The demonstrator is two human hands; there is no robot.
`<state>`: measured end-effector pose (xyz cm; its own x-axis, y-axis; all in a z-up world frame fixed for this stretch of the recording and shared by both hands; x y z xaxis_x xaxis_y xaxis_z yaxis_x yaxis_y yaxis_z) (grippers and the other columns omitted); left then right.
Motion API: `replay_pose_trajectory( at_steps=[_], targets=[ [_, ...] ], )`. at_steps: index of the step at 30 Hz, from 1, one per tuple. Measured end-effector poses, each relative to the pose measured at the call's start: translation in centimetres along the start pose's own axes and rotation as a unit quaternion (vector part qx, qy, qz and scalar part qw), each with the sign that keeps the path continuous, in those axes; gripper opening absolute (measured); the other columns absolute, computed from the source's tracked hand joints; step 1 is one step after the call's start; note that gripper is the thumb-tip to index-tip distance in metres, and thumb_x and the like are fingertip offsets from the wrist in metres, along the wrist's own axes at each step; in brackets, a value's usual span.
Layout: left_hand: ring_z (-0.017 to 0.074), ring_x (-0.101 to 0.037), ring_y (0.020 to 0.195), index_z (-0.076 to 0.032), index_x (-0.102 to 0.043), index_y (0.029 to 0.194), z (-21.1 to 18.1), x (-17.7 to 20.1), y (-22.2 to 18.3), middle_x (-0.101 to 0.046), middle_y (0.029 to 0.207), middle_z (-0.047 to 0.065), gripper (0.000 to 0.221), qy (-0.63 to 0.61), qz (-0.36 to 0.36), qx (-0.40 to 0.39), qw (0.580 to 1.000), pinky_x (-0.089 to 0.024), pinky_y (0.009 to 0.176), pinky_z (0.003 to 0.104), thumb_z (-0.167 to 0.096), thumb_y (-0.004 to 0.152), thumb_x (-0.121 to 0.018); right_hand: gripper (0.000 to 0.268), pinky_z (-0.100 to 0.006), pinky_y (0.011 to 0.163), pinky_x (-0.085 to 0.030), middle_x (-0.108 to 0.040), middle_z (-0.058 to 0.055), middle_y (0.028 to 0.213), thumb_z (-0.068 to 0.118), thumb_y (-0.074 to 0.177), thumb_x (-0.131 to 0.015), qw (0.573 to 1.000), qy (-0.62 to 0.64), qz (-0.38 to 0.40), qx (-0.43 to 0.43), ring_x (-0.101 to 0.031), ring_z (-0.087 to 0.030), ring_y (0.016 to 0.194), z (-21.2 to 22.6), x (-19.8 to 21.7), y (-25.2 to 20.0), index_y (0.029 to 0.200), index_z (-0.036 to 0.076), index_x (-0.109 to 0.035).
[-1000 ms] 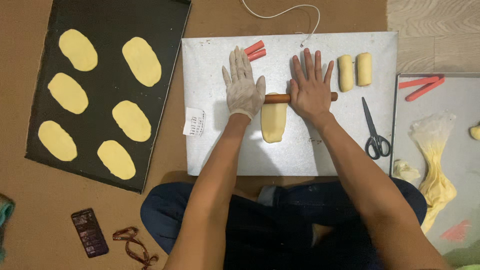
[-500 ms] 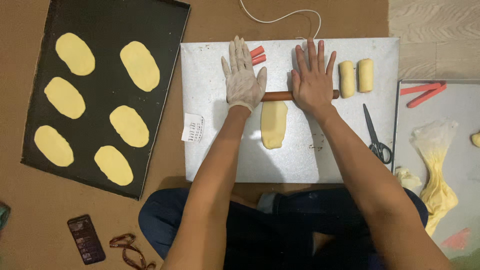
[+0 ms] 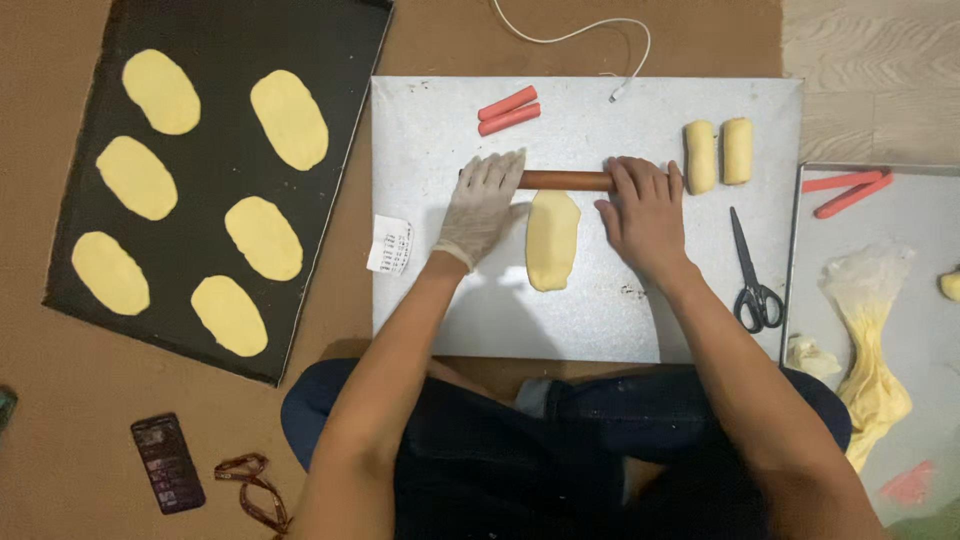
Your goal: The person rolls out pieces of dough using a small rolling pin, places a pink filling inside, and rolls the dough into cylinders before using shears to cut the ends.
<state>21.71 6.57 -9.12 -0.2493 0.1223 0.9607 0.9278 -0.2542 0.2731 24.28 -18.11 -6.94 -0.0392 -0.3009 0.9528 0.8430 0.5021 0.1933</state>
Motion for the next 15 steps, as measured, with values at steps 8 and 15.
replay_pose_trajectory(
  at_steps=[8,15],
  targets=[
    [0.0209,-0.056,0.135,-0.022,-0.061,0.125,-1.0,-2.1,-1.8,-0.061,0.141,0.002,0.046,-0.002,0.004,0.031,1.0,-0.043,0.111,0.041,-0.039,0.087,-0.082,0.046,-0.055,0.11,-0.038,-0.065,-0.007,0.122,0.034,0.099,-0.068,0.998,0.022,0.038,-0.053,-0.062,-0.03,0.122,-1.2,-1.9,-1.9,0.139,0.014,-0.058],
    [0.0304,-0.07,0.12,-0.014,-0.058,0.148,-4.0,1.4,-3.0,-0.064,0.142,0.015,0.061,-0.004,-0.149,0.082,0.985,-0.057,0.096,0.043,-0.052,0.1,-0.061,0.032,-0.047,0.094,-0.05,-0.071,-0.009,0.103,0.043,0.11,-0.056,0.992,0.042,0.085,-0.088,-0.07,-0.032,0.104,2.0,2.1,-3.5,0.116,0.013,-0.067]
  ],
)
Point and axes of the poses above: each hand's wrist, its own y-axis towards the middle knuckle, its own x-axis out of the back of the hand, z = x × y, the point moved 4 cm from there along y, towards the middle knuckle
